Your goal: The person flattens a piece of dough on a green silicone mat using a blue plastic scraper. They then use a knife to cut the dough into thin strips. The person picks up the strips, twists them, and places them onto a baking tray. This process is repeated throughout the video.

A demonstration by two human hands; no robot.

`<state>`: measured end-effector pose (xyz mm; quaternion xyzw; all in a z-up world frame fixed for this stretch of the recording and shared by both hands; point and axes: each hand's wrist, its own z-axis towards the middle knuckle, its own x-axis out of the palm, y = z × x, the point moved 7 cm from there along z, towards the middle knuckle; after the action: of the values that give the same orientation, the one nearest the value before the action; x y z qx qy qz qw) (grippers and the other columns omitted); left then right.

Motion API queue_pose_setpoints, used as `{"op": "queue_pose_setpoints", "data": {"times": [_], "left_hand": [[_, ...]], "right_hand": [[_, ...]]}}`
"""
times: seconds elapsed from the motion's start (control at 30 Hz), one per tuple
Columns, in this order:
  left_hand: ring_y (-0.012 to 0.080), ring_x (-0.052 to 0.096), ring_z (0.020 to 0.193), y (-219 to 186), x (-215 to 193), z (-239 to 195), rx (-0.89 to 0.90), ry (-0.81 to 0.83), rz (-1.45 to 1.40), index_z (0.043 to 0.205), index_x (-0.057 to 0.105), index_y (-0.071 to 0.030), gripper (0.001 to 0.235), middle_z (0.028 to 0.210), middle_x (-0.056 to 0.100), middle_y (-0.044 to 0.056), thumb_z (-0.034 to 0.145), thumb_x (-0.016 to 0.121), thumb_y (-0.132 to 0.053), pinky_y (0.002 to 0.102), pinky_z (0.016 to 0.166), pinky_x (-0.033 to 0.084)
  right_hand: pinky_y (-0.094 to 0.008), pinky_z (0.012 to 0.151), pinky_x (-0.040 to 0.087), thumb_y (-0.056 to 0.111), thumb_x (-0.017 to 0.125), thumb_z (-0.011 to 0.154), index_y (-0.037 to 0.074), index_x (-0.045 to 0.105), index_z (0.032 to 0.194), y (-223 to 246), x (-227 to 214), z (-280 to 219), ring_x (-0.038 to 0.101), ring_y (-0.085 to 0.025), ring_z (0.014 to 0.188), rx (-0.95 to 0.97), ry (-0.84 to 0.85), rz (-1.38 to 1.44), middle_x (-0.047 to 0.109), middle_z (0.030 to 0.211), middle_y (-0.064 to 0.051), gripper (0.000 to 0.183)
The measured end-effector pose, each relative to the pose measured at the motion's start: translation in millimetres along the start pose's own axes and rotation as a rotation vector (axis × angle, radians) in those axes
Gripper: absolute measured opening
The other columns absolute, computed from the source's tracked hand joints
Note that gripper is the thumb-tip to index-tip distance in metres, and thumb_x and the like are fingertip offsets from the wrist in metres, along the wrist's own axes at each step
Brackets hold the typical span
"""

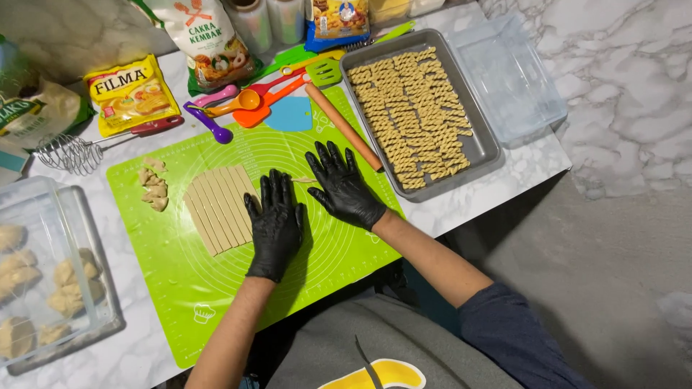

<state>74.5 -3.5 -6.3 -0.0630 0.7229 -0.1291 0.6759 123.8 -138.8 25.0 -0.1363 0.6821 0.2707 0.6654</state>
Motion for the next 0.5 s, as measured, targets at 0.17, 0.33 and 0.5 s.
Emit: {"op": "queue_pose_setpoints", "data": {"times": [0.17,0.33,0.5], "left_hand": [[0.0352,0.014,0.159,15,-8,38,0.093,0.000,-0.066,0.166,0.022,-0.017,0.066,0.174,0.019,0.011,0.104,0.039,-0.032,0.065,0.124,0.006],[0.0320,0.015,0.159,33,1,59,0.132,0.033,-0.050,0.166,0.026,-0.024,0.069,0.173,0.021,0.006,0.100,0.046,-0.031,0.068,0.123,0.007],[0.0269,0.053,0.139,53,-11,45,0.109,-0.398,-0.084,0.109,0.068,-0.025,0.023,0.132,0.065,0.000,0.097,0.071,-0.044,0.057,0.120,0.028]], "right_hand": [[-0.061,0.122,0.012,0.042,0.038,0.109,0.012,0.022,0.165,38,-18,-54,0.023,-0.046,0.153,-0.016,0.044,0.046,0.027,0.166,-0.025,0.066],[-0.053,0.118,0.030,0.032,0.050,0.107,0.013,0.044,0.156,35,-12,-63,0.044,-0.034,0.146,-0.118,-0.120,-0.015,0.050,0.154,-0.015,0.053],[-0.032,0.070,0.056,0.028,0.061,0.103,0.031,0.068,0.127,-9,12,-50,0.065,-0.018,0.089,-0.071,-0.374,-0.226,0.063,0.098,0.002,0.025]]}}
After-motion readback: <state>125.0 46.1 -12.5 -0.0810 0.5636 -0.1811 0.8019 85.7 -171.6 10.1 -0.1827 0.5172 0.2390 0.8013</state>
